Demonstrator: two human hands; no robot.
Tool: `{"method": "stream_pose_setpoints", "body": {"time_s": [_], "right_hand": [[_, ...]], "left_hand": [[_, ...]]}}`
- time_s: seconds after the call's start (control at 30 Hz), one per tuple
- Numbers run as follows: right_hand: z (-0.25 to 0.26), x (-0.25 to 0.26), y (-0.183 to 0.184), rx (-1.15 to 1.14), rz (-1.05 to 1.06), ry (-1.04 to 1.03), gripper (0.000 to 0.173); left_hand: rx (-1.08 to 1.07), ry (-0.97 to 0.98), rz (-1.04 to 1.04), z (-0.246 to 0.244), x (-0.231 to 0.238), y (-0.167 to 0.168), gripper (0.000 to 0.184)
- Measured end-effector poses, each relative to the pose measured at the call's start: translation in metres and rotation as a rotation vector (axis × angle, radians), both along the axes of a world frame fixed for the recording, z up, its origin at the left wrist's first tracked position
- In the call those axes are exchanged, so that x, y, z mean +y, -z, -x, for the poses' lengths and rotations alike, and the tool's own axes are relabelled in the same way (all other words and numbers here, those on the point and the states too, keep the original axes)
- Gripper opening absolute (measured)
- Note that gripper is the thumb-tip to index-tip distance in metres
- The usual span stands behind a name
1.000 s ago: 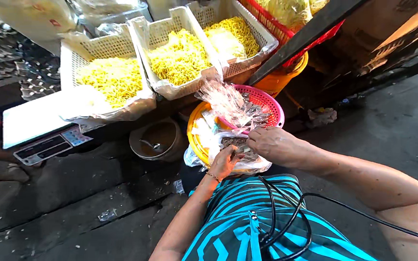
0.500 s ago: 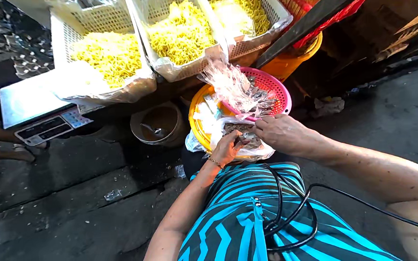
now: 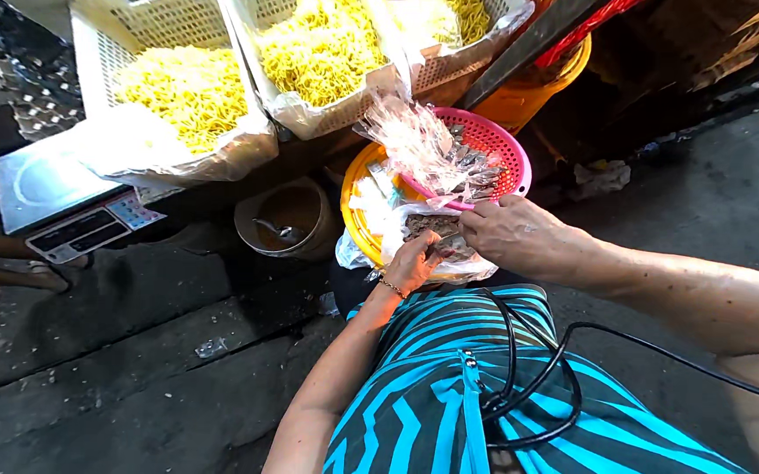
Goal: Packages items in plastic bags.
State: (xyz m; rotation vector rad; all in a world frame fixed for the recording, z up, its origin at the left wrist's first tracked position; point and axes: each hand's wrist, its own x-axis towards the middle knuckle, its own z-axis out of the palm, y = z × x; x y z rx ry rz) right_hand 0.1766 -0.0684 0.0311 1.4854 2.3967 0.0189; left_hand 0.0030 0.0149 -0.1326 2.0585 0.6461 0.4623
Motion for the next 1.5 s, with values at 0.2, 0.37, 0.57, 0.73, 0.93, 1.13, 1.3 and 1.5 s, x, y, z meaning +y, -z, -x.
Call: {"method": "stream_pose_setpoints", "body": {"time_s": [0.2,0.37,0.57,0.73,0.93,1.13,1.3,1.5], "right_hand": [[0.008,-0.001,-0.013,-0.025,0.026,0.009,0.014],[0.001,-0.003,-0.010,0.037,0.039,0.059,0.012],[-0.054,-0.021,0.026,0.392,-0.101,0.236,0.013],[-0.061,-0.037,0.103,0.491,0.034,0.506,0.019],[-0.050,-0.016,0.143,0.358,0.103,0.556,0.020],[-0.040,0.008,0.156,0.299,0.163,0.588,0.022],[-0.024,0.022,0.167,0.355,0.173,0.523,0.024],[-0.026,0.025,0.165,0.387,0.187,0.488,0.024]], "left_hand": [[-0.007,-0.005,0.009,0.004,-0.001,0.003,0.027],[-0.029,-0.003,0.016,0.006,-0.001,0.004,0.027],[-0.102,-0.073,0.058,0.023,0.010,0.013,0.021],[-0.286,-0.226,0.134,0.042,0.033,-0.005,0.017],[-0.540,-0.262,-0.068,0.039,0.059,-0.049,0.016],[-0.465,-0.194,-0.193,0.022,0.066,-0.030,0.018],[-0.295,-0.174,-0.154,0.010,0.062,-0.005,0.027],[-0.228,-0.157,-0.128,0.007,0.056,-0.006,0.025]]}}
